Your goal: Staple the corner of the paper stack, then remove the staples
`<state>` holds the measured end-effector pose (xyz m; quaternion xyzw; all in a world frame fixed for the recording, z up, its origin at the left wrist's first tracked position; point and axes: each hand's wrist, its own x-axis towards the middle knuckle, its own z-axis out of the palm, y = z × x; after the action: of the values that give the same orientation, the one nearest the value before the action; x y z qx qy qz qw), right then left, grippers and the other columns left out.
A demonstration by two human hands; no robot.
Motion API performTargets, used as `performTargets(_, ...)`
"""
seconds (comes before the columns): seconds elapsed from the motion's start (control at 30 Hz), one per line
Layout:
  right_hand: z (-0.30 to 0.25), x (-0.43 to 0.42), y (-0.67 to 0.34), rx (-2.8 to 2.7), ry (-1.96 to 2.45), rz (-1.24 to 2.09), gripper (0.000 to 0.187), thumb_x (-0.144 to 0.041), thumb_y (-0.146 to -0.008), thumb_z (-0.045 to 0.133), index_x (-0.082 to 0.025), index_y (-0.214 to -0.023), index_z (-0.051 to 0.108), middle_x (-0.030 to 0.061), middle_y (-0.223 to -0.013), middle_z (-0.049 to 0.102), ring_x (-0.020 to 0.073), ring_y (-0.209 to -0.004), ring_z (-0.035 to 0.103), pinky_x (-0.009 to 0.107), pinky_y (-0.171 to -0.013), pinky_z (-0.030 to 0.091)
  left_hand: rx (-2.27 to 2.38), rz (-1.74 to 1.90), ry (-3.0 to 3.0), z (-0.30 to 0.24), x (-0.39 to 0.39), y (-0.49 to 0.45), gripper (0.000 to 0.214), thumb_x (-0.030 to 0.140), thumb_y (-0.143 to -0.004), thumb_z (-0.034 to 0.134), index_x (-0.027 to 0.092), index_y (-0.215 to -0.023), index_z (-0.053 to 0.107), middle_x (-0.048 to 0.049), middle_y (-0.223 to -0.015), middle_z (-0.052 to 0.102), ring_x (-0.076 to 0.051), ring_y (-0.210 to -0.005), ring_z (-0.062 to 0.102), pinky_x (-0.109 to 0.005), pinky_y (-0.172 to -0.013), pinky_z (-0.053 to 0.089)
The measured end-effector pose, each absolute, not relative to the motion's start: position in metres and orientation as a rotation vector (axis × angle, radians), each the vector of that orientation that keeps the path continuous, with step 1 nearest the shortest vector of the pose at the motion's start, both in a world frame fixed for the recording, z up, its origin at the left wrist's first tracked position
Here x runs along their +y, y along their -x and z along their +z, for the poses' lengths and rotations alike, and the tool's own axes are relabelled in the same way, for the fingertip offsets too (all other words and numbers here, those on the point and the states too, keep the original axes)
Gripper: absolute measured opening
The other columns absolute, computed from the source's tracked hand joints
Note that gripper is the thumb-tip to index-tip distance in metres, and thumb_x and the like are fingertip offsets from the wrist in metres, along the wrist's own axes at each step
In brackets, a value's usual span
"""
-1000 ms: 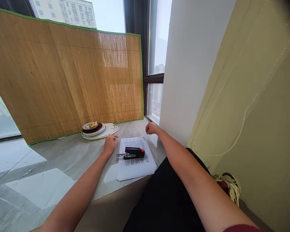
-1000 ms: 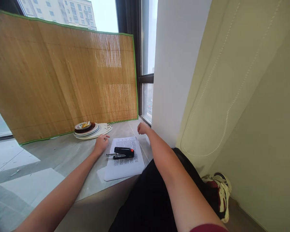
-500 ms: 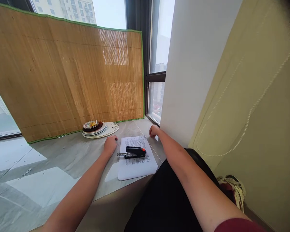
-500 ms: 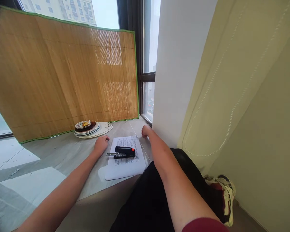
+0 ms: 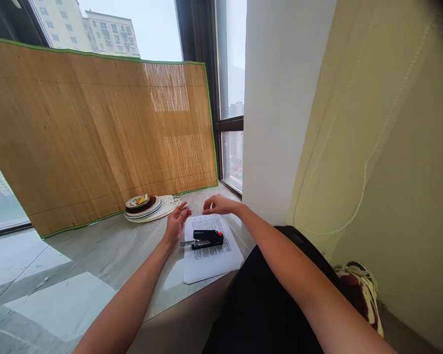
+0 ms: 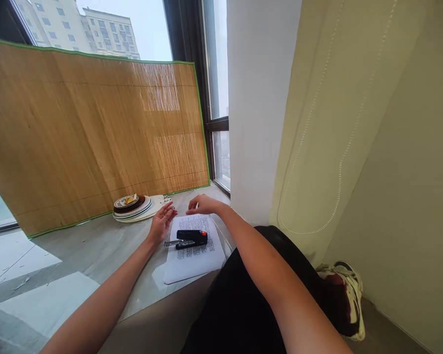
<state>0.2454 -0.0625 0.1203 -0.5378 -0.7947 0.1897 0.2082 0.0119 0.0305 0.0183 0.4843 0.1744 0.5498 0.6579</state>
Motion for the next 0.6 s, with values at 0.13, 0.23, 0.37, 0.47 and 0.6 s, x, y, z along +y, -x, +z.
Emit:
performTargets(0.13,0.104,-0.076,-0.219,-2.522,1.389,0.697,0.06,-0.062,-0.077,0.086,-0.023,-0.121,0.074,0.0055,-0.116,0.076,0.0196,-0.096,0.069,0.025,-0.076,0.048,0.39,1.243,-1.135,0.009,0.039,-0.014,0.036,0.027,-0.072,0.094,0.016,-0.104,0.081,-0.0054,-0.101,0.077,-0.014,-0.087,0.073,-0.029,-0.095,0.059)
performTargets(0.23,0.088,-0.083,-0.199,-2.649,1.45,0.509,0.07,-0.059,-0.072,0.09,-0.024,-0.127,0.068,0.0069,-0.119,0.075,0.0234,-0.101,0.069,0.026,-0.076,0.047,0.342,1.221,-1.164,0.003,0.045,-0.015,0.037,0.03,-0.074,0.094,0.018,-0.106,0.08,-0.0034,-0.098,0.075,-0.013,-0.086,0.072,-0.03,-0.096,0.059)
performTargets(0.37,0.078,-0.088,-0.18,-2.696,1.568,0.257,0.049,-0.045,-0.086,0.08,-0.022,-0.127,0.066,0.0091,-0.118,0.075,0.0252,-0.104,0.07,0.028,-0.076,0.046,0.324,1.138,-1.163,-0.001,0.047,-0.017,0.037,0.031,-0.077,0.093,0.019,-0.109,0.078,-0.0005,-0.087,0.072,-0.013,-0.088,0.072,-0.032,-0.104,0.057)
performTargets(0.47,0.079,-0.088,-0.179,-2.678,1.613,0.203,0.042,-0.041,-0.088,0.076,-0.022,-0.125,0.068,0.0098,-0.121,0.075,0.0261,-0.106,0.07,0.029,-0.076,0.046,0.326,1.128,-1.133,0.0,0.047,-0.017,0.031,0.03,-0.072,0.096,0.017,-0.093,0.078,-0.0004,-0.09,0.072,-0.012,-0.088,0.071,-0.031,-0.107,0.056)
performTargets(0.6,0.086,-0.09,-0.191,-2.508,1.748,0.172,0.039,-0.039,-0.088,0.073,-0.021,-0.122,0.069,0.0097,-0.12,0.076,0.0264,-0.107,0.071,0.028,-0.074,0.046,0.339,1.108,-1.108,-0.001,0.049,-0.015,0.037,0.032,-0.071,0.098,0.017,-0.097,0.076,0.0005,-0.088,0.071,-0.011,-0.086,0.071,-0.029,-0.107,0.056)
